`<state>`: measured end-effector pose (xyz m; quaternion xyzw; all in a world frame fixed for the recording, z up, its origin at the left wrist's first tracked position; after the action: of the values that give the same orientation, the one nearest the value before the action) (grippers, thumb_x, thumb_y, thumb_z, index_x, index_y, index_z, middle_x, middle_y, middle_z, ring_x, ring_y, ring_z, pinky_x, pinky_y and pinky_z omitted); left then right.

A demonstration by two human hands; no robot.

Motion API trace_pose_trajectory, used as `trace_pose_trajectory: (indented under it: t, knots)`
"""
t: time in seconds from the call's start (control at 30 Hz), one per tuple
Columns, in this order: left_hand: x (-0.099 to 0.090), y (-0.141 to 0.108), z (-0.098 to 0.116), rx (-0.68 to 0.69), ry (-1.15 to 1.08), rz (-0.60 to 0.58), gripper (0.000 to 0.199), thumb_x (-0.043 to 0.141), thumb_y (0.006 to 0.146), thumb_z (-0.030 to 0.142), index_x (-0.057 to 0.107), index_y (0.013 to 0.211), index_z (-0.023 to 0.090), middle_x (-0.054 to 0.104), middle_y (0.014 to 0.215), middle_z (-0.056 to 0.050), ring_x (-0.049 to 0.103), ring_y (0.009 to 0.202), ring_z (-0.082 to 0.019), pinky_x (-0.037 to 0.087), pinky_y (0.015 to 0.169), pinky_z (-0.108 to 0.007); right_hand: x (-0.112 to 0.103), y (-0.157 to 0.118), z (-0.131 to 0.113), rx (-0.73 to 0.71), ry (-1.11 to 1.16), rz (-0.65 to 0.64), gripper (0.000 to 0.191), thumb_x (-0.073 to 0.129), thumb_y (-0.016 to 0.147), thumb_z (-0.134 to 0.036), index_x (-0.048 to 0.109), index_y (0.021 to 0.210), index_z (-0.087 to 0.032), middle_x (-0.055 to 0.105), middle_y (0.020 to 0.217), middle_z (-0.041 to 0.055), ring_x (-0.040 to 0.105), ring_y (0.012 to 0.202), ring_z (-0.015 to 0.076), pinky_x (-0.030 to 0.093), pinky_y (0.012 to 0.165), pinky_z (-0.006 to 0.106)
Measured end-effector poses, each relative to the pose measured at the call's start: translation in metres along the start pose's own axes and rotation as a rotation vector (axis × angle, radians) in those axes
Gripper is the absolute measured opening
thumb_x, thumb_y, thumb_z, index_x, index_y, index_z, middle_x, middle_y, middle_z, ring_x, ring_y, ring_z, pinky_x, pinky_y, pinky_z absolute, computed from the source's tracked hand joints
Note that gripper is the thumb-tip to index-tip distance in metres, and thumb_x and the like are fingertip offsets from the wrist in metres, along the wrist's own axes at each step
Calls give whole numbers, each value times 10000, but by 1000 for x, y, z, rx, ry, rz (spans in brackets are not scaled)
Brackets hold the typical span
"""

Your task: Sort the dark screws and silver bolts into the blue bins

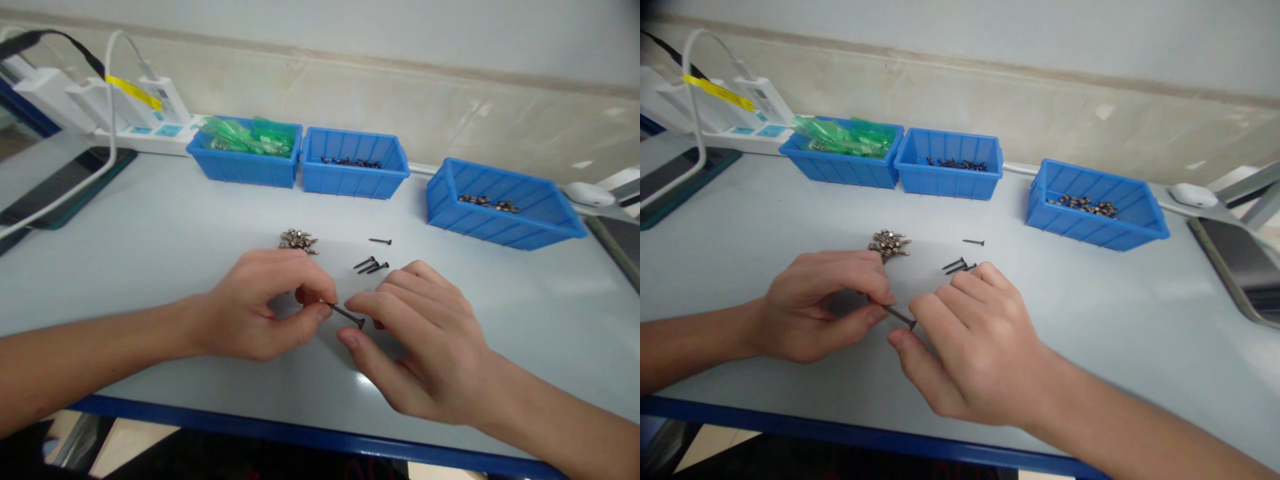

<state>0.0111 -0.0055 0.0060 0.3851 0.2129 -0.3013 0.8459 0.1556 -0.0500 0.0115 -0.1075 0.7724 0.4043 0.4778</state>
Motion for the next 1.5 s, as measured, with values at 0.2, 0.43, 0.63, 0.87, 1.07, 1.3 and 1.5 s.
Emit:
trace_pose_trajectory:
  t: [0.2, 0.43, 0.63, 0.87, 1.07, 1.3, 1.5]
  knots:
    - [0, 1, 0, -6, 18, -6, 133, 520, 754, 80, 550, 784, 207, 580, 599, 15, 539, 544, -109, 461, 522, -233, -1, 0, 0, -5, 51, 6, 143, 473, 852, -208, 552, 739, -169, 489, 535, -8, 428, 518, 125, 284, 538, 281]
    - [0, -1, 1, 7, 6, -4, 137, 532, 750, 65, 546, 803, 191, 574, 606, 15, 529, 550, -99, 453, 533, -226, -2, -1, 1, 3, 69, 34, 148, 484, 839, -172, 544, 703, -174, 497, 531, -6, 416, 514, 121, 294, 523, 280]
    - [-1, -1, 1, 3, -6, -16, 156, 512, 746, 61, 539, 817, 197, 568, 619, 19, 531, 557, -99, 461, 535, -225, -2, -1, 2, 19, 74, 40, 150, 509, 826, -161, 544, 681, -173, 518, 540, -3, 438, 525, 120, 307, 523, 281]
    - [-1, -1, 1, -13, 1, -30, 144, 520, 740, 66, 538, 812, 190, 565, 609, 16, 532, 550, -100, 462, 537, -227, -1, -3, 3, 10, 48, 49, 136, 540, 838, -176, 560, 704, -164, 526, 559, -1, 446, 536, 115, 316, 532, 274]
    - [-1, -1, 1, -39, 25, -23, 145, 514, 730, 50, 540, 789, 181, 551, 604, 31, 524, 554, -84, 455, 544, -206, 0, -4, 4, 8, 28, 54, 99, 546, 843, -189, 586, 763, -148, 520, 555, -2, 441, 532, 117, 317, 531, 267]
    - [-1, -1, 1, -43, 4, -31, 147, 513, 728, 48, 538, 789, 179, 551, 609, 30, 517, 561, -80, 453, 546, -201, 1, -4, 5, 14, 6, 57, 70, 560, 837, -192, 590, 798, -142, 516, 555, -4, 434, 527, 117, 311, 520, 265]
    - [0, -2, 0, -54, -6, -54, 143, 530, 732, 56, 543, 800, 181, 567, 614, 33, 526, 563, -84, 458, 557, -209, 1, -5, 7, 16, 11, 66, 63, 551, 840, -182, 577, 796, -145, 517, 554, -4, 418, 527, 119, 308, 520, 266]
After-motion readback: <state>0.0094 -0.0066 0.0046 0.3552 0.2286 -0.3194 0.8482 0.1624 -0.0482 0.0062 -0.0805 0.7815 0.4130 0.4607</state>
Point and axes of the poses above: each hand's wrist, its own y-axis towards the middle knuckle, its own x-axis out of the palm, z = x × y, the point moved 4 cm from there along y, towards the middle knuckle
